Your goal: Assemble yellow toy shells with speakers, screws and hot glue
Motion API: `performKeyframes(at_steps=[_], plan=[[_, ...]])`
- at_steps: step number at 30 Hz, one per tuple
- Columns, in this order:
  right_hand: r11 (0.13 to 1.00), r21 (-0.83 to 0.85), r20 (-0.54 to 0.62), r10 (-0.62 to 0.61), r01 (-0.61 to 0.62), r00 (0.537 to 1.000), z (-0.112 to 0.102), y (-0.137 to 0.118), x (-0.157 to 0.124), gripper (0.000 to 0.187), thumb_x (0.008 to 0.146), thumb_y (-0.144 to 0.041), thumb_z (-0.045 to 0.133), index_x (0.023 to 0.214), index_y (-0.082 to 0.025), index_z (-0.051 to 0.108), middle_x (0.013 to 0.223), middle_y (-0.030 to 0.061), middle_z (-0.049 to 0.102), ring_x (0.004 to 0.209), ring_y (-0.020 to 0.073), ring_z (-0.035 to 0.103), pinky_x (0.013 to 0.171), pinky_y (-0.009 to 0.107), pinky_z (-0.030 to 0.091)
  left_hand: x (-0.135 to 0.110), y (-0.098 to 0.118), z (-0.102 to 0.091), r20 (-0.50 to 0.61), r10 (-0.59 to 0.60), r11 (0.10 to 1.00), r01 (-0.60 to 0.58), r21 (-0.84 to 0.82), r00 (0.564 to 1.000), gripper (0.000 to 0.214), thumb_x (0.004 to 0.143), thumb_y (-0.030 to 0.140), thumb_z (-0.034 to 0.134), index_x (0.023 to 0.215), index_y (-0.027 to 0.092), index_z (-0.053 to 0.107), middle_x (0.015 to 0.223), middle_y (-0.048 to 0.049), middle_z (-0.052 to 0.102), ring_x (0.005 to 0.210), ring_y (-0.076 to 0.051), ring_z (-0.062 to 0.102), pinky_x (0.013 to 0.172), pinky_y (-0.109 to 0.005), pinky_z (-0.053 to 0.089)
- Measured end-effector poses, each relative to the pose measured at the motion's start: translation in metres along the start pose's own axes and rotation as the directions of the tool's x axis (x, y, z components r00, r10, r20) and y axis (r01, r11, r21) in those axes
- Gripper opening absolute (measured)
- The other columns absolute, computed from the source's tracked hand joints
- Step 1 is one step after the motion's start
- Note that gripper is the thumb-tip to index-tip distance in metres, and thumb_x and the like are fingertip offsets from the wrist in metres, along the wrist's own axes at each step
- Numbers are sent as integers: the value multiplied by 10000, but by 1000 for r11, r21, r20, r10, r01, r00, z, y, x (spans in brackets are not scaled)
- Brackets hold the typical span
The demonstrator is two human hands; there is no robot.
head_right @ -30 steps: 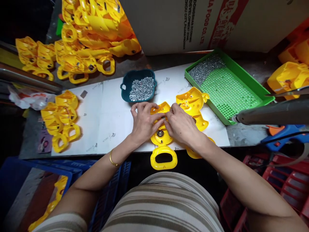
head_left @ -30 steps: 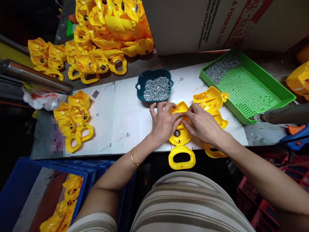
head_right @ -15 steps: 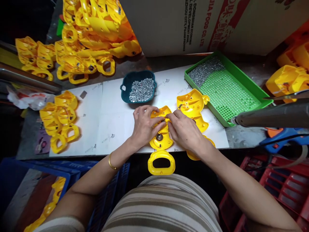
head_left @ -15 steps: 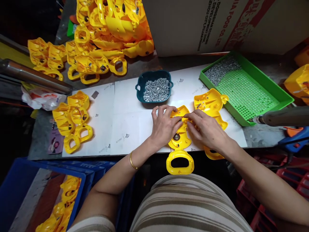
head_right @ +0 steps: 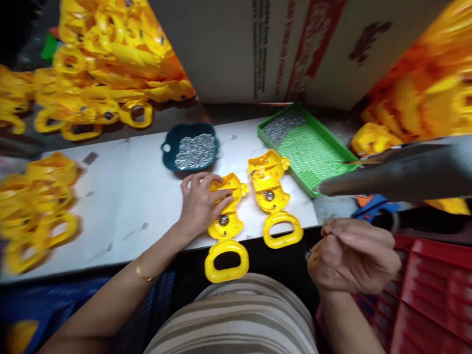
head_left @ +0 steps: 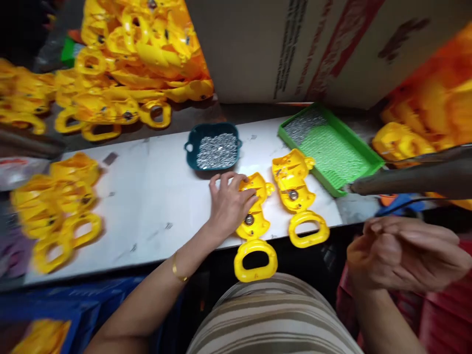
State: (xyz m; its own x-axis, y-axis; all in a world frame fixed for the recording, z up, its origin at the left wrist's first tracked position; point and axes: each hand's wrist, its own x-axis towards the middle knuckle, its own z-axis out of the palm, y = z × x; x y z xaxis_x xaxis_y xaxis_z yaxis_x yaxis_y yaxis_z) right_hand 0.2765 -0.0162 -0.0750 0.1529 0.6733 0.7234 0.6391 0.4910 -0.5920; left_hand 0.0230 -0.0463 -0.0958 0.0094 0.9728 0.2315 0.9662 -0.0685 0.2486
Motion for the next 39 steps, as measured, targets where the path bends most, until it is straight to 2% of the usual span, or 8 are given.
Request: performKeyframes(at_steps=[3,8,11,13,17,21,27,39], plan=[[960,-132,-135,228,-246,964,-7,14,5,461,858,-424,437,1294,-282,383,1011,131,535,812,299,608,692,495,509,1,-3,1,-34,23,999,-22,24,999,122,873,303,642,882,279,762,1110,-83,641,1100,-329,490,938,-574,315],[961,-65,249,275,-267,929,9,35,37,530,857,-520,442,1262,-183,387,1208,194,577,1144,280,598,895,450,514,4,-6,2,-79,91,993,-85,78,993,165,895,321,602,902,284,763,1099,-94,635,1083,-343,504,895,-558,343],[966,43,471,204,-254,858,15,42,64,293,854,-478,516,955,-210,580,1009,115,683,1042,244,650,906,408,518,4,-6,1,-63,92,992,-86,89,994,180,901,325,594,900,280,768,1096,-100,633,1071,-347,512,891,-564,346],[950,112,516,195,-291,834,18,47,79,215,823,-423,603,871,-214,613,859,61,689,869,217,679,829,382,545,4,-6,1,-54,80,994,-75,80,995,203,907,337,583,899,271,775,1095,-111,633,1072,-357,516,894,-583,350],[881,321,338,236,-347,911,26,63,93,293,797,-411,668,1013,-223,603,708,-15,654,640,163,651,678,340,563,5,-5,0,-12,55,994,-54,95,998,239,921,339,558,921,258,783,1113,-119,627,1098,-368,511,910,-598,351],[803,526,195,205,-279,959,36,77,95,216,788,-397,684,888,-223,605,670,-34,630,581,139,639,638,318,562,5,-4,-2,14,52,991,-54,121,999,255,927,342,548,937,250,785,1130,-120,625,1107,-364,512,926,-590,352],[777,576,86,252,-255,964,48,82,93,253,735,-396,690,899,-213,630,563,-67,538,428,109,539,445,261,479,6,-3,-3,16,64,990,-65,123,998,253,920,340,554,944,242,786,1122,-140,634,1105,-384,517,910,-597,356],[743,633,10,275,-219,961,69,87,89,245,786,-413,691,900,-210,617,521,-86,479,384,92,498,401,240,444,6,-1,-3,13,60,990,-61,131,998,243,914,346,569,935,238,786,1123,-144,638,1096,-373,517,902,-585,367]])
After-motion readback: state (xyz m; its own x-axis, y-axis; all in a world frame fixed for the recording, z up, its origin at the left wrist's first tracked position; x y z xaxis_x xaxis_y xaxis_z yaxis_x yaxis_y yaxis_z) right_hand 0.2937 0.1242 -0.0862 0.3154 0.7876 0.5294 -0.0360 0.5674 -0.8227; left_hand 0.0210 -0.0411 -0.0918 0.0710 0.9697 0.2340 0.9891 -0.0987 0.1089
